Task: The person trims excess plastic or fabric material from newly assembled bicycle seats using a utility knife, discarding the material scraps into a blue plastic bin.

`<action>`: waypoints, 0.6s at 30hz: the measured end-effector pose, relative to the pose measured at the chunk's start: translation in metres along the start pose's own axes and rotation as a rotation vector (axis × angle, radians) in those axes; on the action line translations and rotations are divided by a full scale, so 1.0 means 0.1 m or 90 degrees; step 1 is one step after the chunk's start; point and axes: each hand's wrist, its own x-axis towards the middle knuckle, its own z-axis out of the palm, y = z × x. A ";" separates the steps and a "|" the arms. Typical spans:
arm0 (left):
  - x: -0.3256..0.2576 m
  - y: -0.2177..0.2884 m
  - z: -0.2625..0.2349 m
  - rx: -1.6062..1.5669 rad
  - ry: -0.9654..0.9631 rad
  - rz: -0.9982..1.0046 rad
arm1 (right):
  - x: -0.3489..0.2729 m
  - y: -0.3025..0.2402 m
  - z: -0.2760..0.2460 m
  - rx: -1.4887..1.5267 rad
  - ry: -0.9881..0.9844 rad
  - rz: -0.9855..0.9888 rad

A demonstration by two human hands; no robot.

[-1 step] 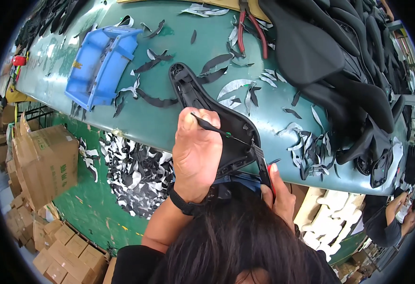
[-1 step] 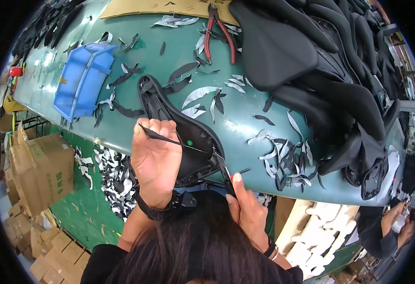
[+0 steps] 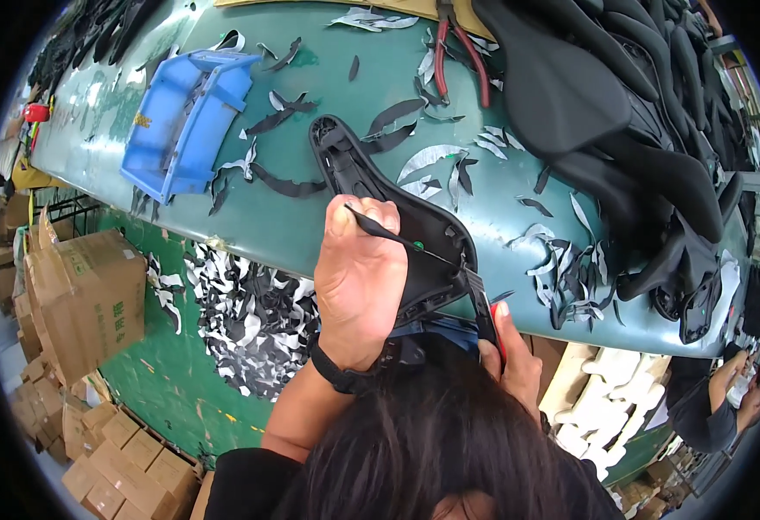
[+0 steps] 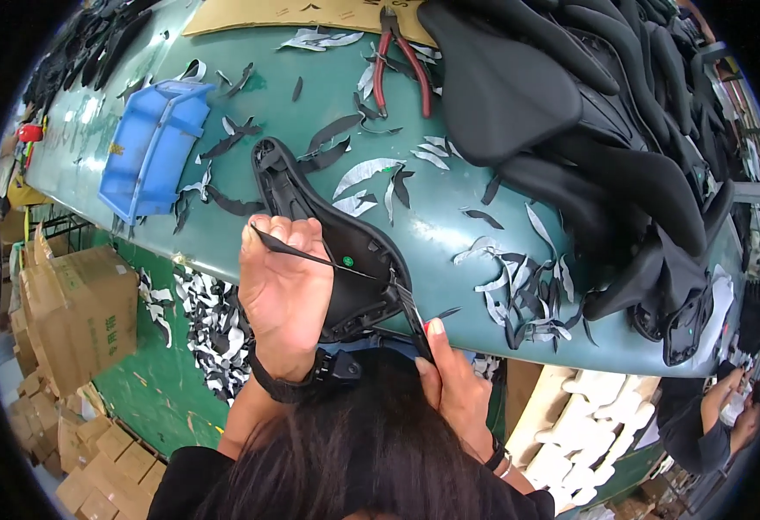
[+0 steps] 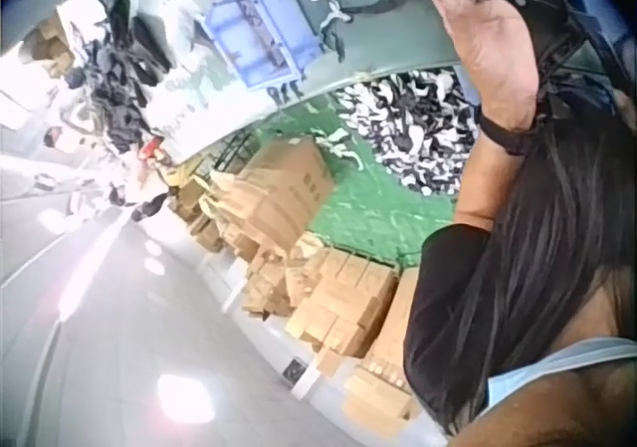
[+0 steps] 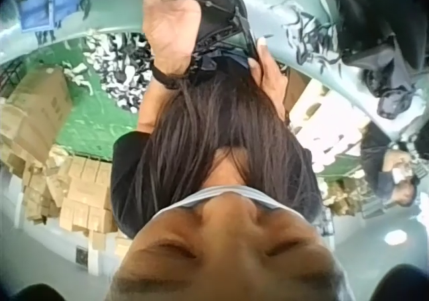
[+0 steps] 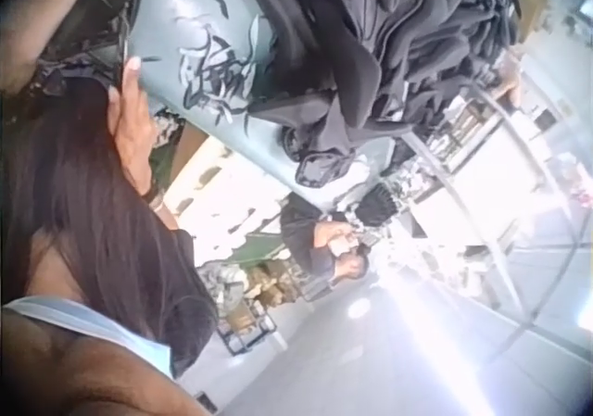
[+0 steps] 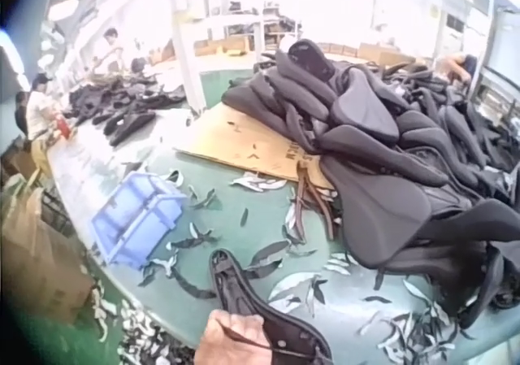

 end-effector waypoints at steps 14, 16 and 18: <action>0.86 0.65 0.61 1.552 -0.708 0.016 | 0.73 0.06 -0.37 -0.059 -0.052 -0.074; 0.91 0.81 0.48 1.540 -0.778 0.059 | 0.78 0.07 -0.35 0.052 -0.039 -0.079; 0.74 0.88 0.49 1.367 -0.372 -0.267 | 0.71 0.04 -0.35 0.207 -0.047 0.019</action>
